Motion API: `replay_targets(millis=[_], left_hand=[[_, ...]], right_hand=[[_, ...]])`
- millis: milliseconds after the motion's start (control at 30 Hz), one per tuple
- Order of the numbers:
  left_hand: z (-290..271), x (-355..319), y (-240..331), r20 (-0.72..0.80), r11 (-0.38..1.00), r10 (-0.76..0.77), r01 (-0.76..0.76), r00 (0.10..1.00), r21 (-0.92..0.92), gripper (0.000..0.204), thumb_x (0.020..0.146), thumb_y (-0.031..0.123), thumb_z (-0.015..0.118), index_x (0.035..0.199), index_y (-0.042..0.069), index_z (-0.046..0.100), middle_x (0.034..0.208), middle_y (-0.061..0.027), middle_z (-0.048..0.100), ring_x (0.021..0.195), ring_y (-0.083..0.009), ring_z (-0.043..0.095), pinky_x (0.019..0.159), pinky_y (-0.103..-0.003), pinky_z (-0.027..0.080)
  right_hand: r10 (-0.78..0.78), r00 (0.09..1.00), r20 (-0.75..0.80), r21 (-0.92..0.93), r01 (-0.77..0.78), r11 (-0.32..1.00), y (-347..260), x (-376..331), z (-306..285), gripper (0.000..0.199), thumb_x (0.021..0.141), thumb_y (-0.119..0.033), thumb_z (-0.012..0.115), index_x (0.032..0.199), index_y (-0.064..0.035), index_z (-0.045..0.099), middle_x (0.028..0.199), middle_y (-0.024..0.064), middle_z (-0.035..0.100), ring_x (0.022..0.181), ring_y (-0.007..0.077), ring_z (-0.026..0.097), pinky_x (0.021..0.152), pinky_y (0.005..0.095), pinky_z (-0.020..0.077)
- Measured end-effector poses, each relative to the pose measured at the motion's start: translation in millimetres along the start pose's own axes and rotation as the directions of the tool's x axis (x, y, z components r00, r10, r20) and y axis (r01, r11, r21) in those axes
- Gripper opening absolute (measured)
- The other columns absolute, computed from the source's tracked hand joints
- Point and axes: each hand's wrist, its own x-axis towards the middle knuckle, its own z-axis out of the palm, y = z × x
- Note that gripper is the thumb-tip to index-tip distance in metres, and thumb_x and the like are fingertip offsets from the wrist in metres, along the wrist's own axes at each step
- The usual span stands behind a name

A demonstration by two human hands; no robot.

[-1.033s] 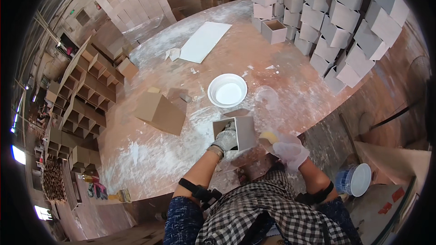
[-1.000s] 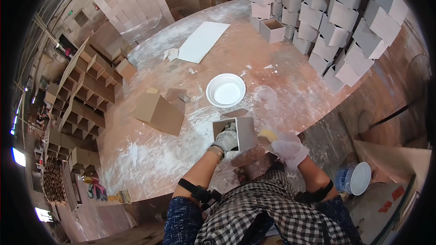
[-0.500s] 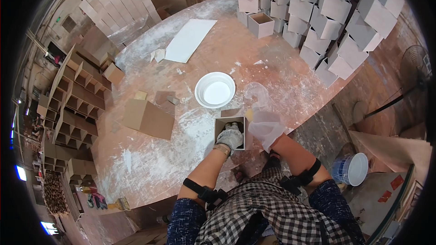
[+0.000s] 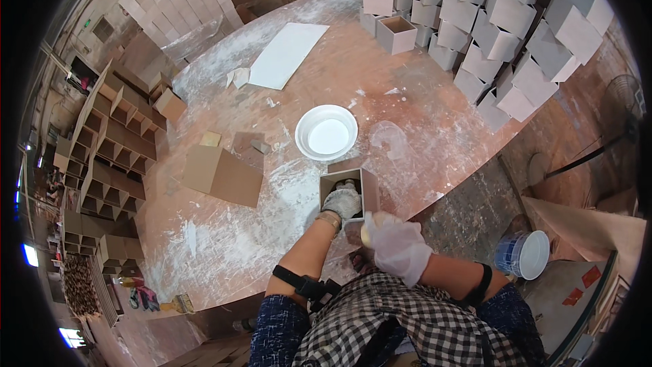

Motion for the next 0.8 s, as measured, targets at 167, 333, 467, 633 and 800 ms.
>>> replay_targets(millis=[167, 333, 467, 633, 800], left_hand=[[-6, -7, -9, -0.025, 0.996, 0.032, -0.034, 0.999, -0.087, 0.045, 0.084, 0.024, 0.043, 0.121, -0.001, 0.043, 0.117, -0.0286, 0.051, 0.109, -0.0393, 0.052, 0.090, -0.047, 0.043], [7, 5, -35, -0.052, 0.971, 0.234, -0.236, 0.971, -0.041, 0.047, 0.085, 0.025, 0.043, 0.123, -0.001, 0.041, 0.121, -0.0278, 0.048, 0.112, -0.0382, 0.050, 0.093, -0.045, 0.041], [5, 7, -29, -0.035, 0.973, 0.229, -0.230, 0.973, -0.009, 0.049, 0.085, 0.028, 0.045, 0.123, -0.002, 0.041, 0.123, -0.0274, 0.047, 0.113, -0.0379, 0.048, 0.093, -0.045, 0.041], [25, 22, -56, -0.063, 0.956, 0.294, -0.293, 0.954, 0.020, 0.047, 0.084, 0.028, 0.045, 0.121, -0.001, 0.045, 0.122, -0.0264, 0.047, 0.111, -0.0381, 0.050, 0.093, -0.044, 0.041], [-5, -2, -22, 0.003, 0.979, 0.198, -0.198, 0.980, -0.052, 0.051, 0.084, 0.034, 0.048, 0.122, 0.001, 0.045, 0.121, -0.0251, 0.049, 0.110, -0.0362, 0.051, 0.091, -0.044, 0.042]], right_hand=[[0.034, 0.841, 0.541, 0.060, -0.079, 0.995, 5, -9, -33, 0.055, 0.078, -0.017, 0.045, 0.127, 0.0068, 0.039, 0.093, 0.0154, 0.064, 0.082, 0.0318, 0.063, 0.068, 0.0433, 0.0461], [0.203, 0.976, 0.081, 0.104, -0.211, 0.972, 35, 12, -19, 0.051, 0.078, -0.016, 0.045, 0.125, 0.0032, 0.042, 0.083, 0.0172, 0.064, 0.072, 0.0325, 0.063, 0.064, 0.0417, 0.0469], [0.201, 0.980, -0.011, 0.153, -0.197, 0.968, 41, 61, -26, 0.043, 0.075, -0.016, 0.048, 0.116, -0.0035, 0.052, 0.078, 0.0171, 0.063, 0.069, 0.0346, 0.062, 0.061, 0.0426, 0.0473], [0.075, 0.980, -0.184, 0.038, -0.070, 0.997, 37, 112, 5, 0.027, 0.072, -0.015, 0.051, 0.094, -0.0017, 0.058, 0.075, 0.0166, 0.063, 0.069, 0.0332, 0.063, 0.062, 0.0422, 0.0473], [0.120, 0.989, -0.081, -0.042, -0.123, 0.991, 15, 99, 1, 0.030, 0.075, -0.014, 0.054, 0.098, 0.0053, 0.059, 0.084, 0.0161, 0.063, 0.080, 0.0274, 0.063, 0.066, 0.0374, 0.0479]])
